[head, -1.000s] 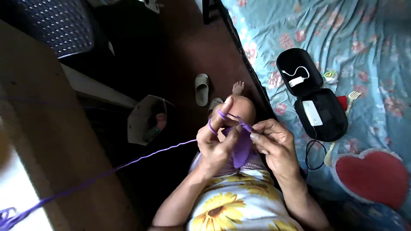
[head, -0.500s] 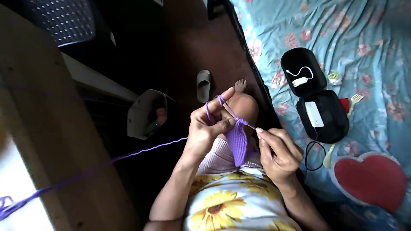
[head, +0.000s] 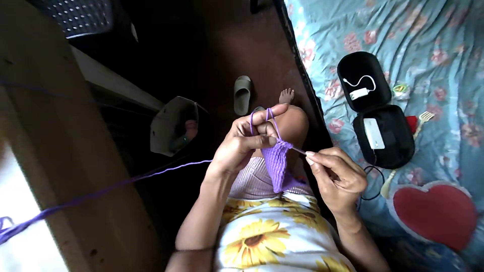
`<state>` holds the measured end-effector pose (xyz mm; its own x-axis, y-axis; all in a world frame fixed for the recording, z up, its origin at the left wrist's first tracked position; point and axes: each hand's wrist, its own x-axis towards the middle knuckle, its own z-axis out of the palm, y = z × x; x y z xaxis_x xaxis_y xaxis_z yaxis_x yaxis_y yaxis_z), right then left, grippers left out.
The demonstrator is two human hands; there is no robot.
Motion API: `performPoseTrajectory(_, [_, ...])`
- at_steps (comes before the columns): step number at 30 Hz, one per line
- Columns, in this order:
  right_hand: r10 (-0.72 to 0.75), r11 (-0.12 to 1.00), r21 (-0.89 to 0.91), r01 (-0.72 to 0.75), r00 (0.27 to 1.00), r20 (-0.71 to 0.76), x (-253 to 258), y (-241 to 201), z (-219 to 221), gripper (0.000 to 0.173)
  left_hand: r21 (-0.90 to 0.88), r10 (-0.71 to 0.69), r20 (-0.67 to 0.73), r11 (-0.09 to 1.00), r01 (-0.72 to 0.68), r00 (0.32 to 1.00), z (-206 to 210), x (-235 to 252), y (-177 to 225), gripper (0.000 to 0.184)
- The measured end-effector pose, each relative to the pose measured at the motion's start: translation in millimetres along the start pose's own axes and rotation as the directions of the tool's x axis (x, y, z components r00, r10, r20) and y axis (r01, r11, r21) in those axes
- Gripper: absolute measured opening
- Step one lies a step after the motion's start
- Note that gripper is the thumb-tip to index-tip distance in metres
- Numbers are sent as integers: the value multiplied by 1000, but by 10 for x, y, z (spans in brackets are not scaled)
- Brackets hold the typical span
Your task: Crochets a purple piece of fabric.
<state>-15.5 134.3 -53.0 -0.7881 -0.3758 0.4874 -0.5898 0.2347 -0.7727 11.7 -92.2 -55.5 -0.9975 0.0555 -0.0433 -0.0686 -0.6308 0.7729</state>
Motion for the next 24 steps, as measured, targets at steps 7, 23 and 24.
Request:
performPoseTrajectory(7, [159,980,118,-161,987,27,34,5,-11,7,40,-14,9,999,14,1000,12,10,-7,61])
performPoseTrajectory(23, [245,957,155,-246,969,25,89,-64,69,9,524,366,-125,814,-251,922,316,20,-185,69])
performPoseTrajectory(24, [200,977,79,-200,980,10,113,-81,90,8,611,458,-66,721,-327,886,332,17,-246,63])
